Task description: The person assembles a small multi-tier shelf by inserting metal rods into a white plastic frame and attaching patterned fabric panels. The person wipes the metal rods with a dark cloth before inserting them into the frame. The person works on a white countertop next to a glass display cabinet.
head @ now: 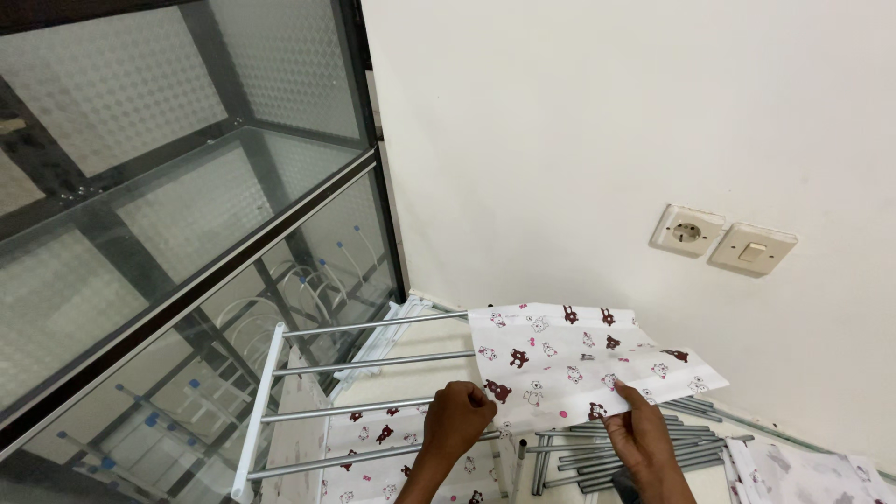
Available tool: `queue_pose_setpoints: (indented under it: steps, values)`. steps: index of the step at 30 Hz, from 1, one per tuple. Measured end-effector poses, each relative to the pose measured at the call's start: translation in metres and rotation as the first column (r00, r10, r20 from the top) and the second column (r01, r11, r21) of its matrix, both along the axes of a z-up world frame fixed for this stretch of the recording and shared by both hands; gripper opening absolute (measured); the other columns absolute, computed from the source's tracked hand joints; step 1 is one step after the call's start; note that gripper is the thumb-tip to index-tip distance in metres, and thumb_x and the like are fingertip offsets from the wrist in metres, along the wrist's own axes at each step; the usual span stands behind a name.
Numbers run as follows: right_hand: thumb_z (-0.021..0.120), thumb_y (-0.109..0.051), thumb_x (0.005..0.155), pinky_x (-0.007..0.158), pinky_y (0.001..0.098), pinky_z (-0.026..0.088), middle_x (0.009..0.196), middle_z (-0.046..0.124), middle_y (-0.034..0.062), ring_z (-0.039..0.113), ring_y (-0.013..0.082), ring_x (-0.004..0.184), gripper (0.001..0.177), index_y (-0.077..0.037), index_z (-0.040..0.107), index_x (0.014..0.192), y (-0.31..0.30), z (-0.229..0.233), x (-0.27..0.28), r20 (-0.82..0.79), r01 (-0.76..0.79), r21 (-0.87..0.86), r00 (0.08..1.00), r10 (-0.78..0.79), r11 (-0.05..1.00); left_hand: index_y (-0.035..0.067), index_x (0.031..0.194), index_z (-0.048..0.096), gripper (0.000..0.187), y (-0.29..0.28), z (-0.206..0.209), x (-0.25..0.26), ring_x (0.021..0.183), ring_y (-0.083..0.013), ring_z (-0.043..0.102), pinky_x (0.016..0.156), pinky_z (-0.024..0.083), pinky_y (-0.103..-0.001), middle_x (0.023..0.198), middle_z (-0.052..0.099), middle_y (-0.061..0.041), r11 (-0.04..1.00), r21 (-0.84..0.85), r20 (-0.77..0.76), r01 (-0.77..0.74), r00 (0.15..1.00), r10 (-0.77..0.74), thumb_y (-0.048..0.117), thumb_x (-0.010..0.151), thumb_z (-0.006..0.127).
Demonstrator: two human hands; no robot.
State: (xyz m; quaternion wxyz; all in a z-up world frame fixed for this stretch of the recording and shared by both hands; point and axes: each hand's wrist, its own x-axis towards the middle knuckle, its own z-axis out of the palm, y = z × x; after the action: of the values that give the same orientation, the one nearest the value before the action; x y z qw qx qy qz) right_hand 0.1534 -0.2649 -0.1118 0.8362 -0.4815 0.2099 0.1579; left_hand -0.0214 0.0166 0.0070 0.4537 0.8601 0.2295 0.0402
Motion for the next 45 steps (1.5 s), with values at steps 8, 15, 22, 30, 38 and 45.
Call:
queue_pose_setpoints:
  steps: [8, 15, 22, 30, 38, 45]
  values:
    - [0.073, -0.013, 0.095, 0.051, 0.0239, 0.044, 0.085, 0.060, 0.0143, 0.056, 0.0157, 0.068, 0.029, 0.007, 0.059, 0.112, 0.015, 0.036, -0.030, 0.037, -0.019, 0.013, 0.999, 0.019, 1.000, 0.008, 0.081, 0.078, 0.021, 0.006, 0.007, -0.012, 0.067, -0.0178, 0.074, 0.068, 0.057, -0.033, 0.073, 0.077, -0.004, 0.999, 0.033, 0.008, -0.041, 0.999, 0.041, 0.029, 0.078, 0.077]
    - [0.059, -0.022, 0.100, 0.108, 0.0435, 0.048, 0.139, 0.060, 0.0175, 0.059, 0.0291, 0.131, 0.046, 0.001, 0.049, 0.139, -0.001, 0.049, -0.012, 0.021, 0.141, 0.374, 0.987, -0.161, 0.916, 0.006, 0.080, 0.077, 0.024, 0.013, 0.015, -0.017, 0.066, -0.0180, 0.075, 0.068, 0.058, -0.032, 0.072, 0.078, -0.006, 1.000, -0.030, -0.014, 0.002, 1.000, -0.002, 0.030, 0.082, 0.076]
    - [0.046, -0.020, 0.107, 0.115, 0.0459, 0.043, 0.147, 0.058, 0.0129, 0.056, 0.0269, 0.137, 0.042, -0.002, 0.048, 0.144, -0.025, 0.039, -0.004, 0.085, 0.093, 0.466, 0.985, -0.149, 0.880, 0.008, 0.091, 0.073, 0.033, 0.020, 0.011, 0.019, 0.081, -0.0244, 0.072, 0.074, 0.053, -0.039, 0.082, 0.076, -0.007, 0.963, 0.219, 0.297, -0.158, 0.951, 0.088, 0.040, 0.085, 0.075]
    - [0.045, -0.020, 0.107, 0.113, 0.0458, 0.041, 0.143, 0.063, 0.0123, 0.059, 0.0248, 0.135, 0.041, -0.002, 0.052, 0.142, -0.022, 0.064, -0.021, 0.040, 0.147, 0.585, 0.977, -0.210, 0.798, 0.008, 0.089, 0.074, 0.046, 0.051, -0.003, 0.115, 0.095, -0.0318, 0.069, 0.093, 0.044, -0.054, 0.089, 0.075, -0.010, 0.940, 0.314, -0.092, -0.135, 0.981, 0.172, 0.053, 0.095, 0.067]
    - [0.044, -0.023, 0.106, 0.116, 0.0462, 0.044, 0.144, 0.062, 0.0105, 0.058, 0.0248, 0.134, 0.042, -0.005, 0.050, 0.144, -0.013, 0.078, -0.027, 0.072, 0.104, 0.511, 0.984, -0.163, 0.853, 0.016, 0.088, 0.078, 0.019, 0.070, -0.037, 0.124, 0.093, -0.0270, 0.074, 0.094, 0.049, -0.050, 0.090, 0.080, -0.004, 0.942, -0.058, -0.035, -0.330, 0.944, 0.328, 0.034, 0.081, 0.073]
    - [0.043, -0.024, 0.108, 0.113, 0.0460, 0.045, 0.144, 0.061, 0.0115, 0.058, 0.0241, 0.134, 0.042, -0.003, 0.049, 0.144, -0.003, 0.063, -0.025, 0.073, 0.064, 0.548, 0.990, -0.124, 0.834, 0.015, 0.082, 0.077, 0.024, 0.087, -0.024, 0.100, 0.088, -0.0267, 0.073, 0.091, 0.044, -0.048, 0.082, 0.078, -0.004, 0.945, 0.182, -0.006, -0.273, 0.960, 0.279, 0.038, 0.086, 0.076]
